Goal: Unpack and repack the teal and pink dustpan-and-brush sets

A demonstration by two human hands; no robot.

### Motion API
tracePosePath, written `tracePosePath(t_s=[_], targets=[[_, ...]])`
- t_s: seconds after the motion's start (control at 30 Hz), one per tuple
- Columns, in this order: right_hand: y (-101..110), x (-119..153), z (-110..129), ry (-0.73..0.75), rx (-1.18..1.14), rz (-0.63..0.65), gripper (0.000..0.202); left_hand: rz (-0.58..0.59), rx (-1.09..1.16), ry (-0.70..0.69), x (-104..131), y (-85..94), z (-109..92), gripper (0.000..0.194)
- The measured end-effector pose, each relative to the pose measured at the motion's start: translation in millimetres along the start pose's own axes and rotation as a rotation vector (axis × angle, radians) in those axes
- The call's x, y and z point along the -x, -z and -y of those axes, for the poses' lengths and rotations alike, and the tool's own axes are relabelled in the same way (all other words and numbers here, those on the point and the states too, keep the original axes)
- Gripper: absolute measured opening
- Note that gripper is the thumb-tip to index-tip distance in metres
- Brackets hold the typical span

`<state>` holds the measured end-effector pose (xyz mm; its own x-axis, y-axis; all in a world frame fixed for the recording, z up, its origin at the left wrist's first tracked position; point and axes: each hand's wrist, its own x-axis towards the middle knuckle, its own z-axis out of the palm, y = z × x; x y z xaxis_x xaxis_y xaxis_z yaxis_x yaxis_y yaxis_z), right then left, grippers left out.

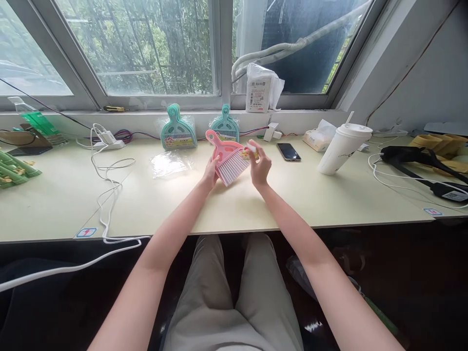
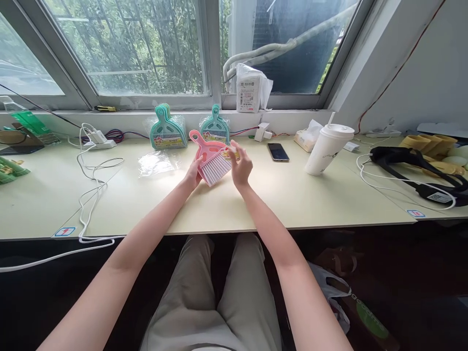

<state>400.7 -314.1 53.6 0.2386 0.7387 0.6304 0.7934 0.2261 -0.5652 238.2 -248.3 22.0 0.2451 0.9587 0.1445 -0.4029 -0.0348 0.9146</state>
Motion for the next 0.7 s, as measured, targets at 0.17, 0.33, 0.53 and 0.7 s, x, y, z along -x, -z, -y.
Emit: tracePosePath(t_s=[0.17, 0.33, 0.53, 0.7], targets=[[-25, 10, 11, 0.220, 0.197, 0.253, 0.055, 0.102, 0.102, -0.006, 7, -13.4, -2, 0.055], [-41, 9, -3, 0.202, 0.323, 0.335, 0.062, 0.096, 0.120, 0.025, 8, -12.7, -4, 0.056], [-45, 7, -11, 0.051, 0.256, 0.392, 0.066, 0.103, 0.071, -0.059, 13, -11.0, -11, 0.061], [-47, 9, -6, -0.025, 0.252, 0.363, 0.070, 0.206, 0.019, -0.073, 17, -12.3, -12, 0.072]])
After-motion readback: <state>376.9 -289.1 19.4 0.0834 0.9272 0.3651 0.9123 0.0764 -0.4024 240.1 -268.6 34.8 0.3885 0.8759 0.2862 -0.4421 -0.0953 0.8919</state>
